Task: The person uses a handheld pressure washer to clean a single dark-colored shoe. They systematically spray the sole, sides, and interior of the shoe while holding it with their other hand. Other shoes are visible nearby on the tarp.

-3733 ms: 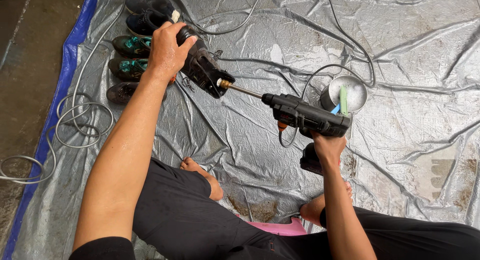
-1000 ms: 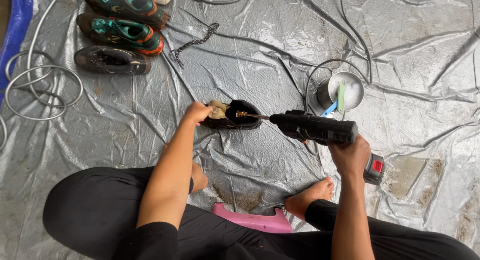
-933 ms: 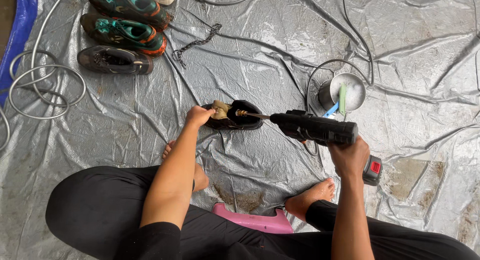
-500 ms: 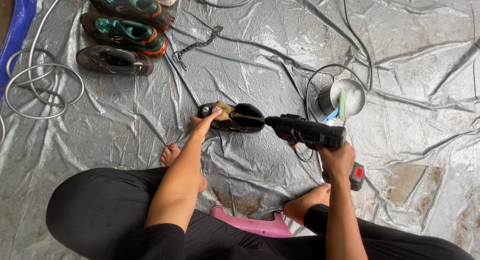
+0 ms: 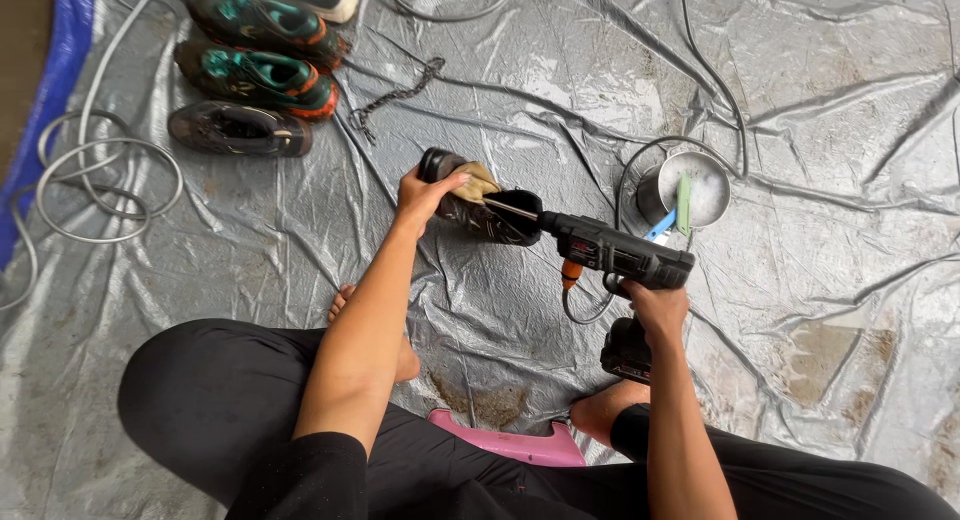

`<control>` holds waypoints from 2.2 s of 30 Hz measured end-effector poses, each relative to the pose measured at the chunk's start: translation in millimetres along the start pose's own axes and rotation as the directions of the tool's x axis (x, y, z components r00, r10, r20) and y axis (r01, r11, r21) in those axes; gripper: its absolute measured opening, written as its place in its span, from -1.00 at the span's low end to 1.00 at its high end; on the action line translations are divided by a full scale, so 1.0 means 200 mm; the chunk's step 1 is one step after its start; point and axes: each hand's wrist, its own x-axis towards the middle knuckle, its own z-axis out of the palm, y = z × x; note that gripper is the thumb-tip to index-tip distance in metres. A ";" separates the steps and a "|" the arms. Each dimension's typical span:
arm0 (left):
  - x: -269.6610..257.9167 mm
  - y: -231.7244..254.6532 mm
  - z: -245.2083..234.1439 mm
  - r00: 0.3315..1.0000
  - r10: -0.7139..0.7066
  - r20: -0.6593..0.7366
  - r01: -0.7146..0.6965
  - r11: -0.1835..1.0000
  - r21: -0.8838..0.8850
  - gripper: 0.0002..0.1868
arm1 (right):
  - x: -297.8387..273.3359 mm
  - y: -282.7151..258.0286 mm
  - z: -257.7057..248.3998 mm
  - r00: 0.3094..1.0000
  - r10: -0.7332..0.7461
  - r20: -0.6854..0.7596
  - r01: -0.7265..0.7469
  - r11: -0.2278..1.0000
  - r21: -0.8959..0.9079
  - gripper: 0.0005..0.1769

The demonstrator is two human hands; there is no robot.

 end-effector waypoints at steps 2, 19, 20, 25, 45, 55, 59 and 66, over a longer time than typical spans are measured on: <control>-0.01 0.18 0.01 0.997 0.074 0.024 -0.077 0.989 0.129 -0.23 | 0.03 0.02 0.01 1.000 0.006 0.002 -0.006 1.000 0.018 -0.64; -0.21 1.19 -0.10 0.795 0.448 0.409 -0.603 0.515 0.609 -0.32 | -0.09 -0.20 0.00 0.990 -0.083 -0.114 0.088 0.995 0.042 -0.39; -0.23 1.20 -0.12 0.797 0.447 0.407 -0.600 0.499 0.626 -0.32 | -0.07 -0.18 0.01 0.985 -0.120 -0.120 0.122 0.992 0.010 -0.42; -0.28 1.24 -0.17 0.855 0.357 0.377 -0.508 0.424 0.750 -0.46 | -0.08 -0.14 -0.01 0.970 -0.206 -0.129 0.204 0.979 -0.028 -0.51; -0.04 1.19 -0.24 0.835 0.427 0.348 -0.545 0.544 0.638 -0.39 | -0.01 -0.04 -0.10 0.934 -0.317 -0.165 0.297 0.945 -0.137 -0.48; 0.07 1.11 -0.26 0.743 0.513 0.431 -0.669 0.533 0.518 -0.32 | -0.04 -0.06 -0.08 0.922 -0.337 -0.190 0.326 0.941 -0.089 -0.50; 0.05 1.11 -0.26 0.707 0.548 0.447 -0.706 0.526 0.474 -0.32 | -0.06 -0.08 -0.06 0.945 -0.265 -0.190 0.254 0.964 -0.083 -0.49; 0.13 1.09 -0.27 0.782 0.519 0.345 -0.623 0.630 0.464 -0.32 | -0.05 -0.09 -0.03 0.952 -0.215 -0.216 0.211 0.977 -0.042 -0.45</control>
